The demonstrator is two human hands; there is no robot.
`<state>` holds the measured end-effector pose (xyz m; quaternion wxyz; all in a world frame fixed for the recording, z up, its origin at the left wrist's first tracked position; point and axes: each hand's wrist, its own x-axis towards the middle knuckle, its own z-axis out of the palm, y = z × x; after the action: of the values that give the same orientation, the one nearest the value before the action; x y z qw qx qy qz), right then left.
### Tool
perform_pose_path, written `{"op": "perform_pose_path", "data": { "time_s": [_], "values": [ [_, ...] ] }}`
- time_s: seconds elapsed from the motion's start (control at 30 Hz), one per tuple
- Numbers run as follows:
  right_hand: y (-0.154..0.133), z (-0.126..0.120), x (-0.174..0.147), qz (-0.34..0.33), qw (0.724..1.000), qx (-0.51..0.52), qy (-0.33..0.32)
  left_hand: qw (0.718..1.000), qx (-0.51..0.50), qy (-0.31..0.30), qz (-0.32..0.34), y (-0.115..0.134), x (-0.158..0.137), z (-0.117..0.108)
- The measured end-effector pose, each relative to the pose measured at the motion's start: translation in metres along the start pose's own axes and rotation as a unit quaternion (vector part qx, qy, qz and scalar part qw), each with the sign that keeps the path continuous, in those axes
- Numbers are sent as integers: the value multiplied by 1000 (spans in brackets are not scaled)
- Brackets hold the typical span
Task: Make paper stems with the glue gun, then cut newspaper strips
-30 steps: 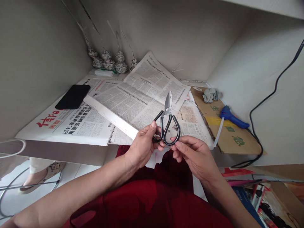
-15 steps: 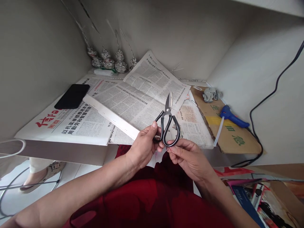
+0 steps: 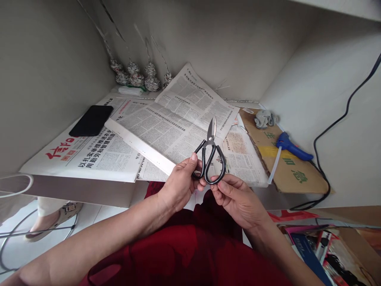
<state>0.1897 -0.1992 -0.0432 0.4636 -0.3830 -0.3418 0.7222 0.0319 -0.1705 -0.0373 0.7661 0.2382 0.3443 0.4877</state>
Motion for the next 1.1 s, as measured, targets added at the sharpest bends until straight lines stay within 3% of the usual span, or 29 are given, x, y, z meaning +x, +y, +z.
{"op": "perform_pose_path", "data": {
  "time_s": [0.63,0.97,1.1],
  "values": [
    [3,-1,-2,-20,998,-50,-27,1000,22,4,-12,-2,-1,0],
    [-6,-11,5,-31,994,-104,24,998,55,-16,-5,-2,-1,0],
    [-9,-10,9,-15,992,-121,-33,997,74,-29,-23,-4,-3,2]
  ]
}}
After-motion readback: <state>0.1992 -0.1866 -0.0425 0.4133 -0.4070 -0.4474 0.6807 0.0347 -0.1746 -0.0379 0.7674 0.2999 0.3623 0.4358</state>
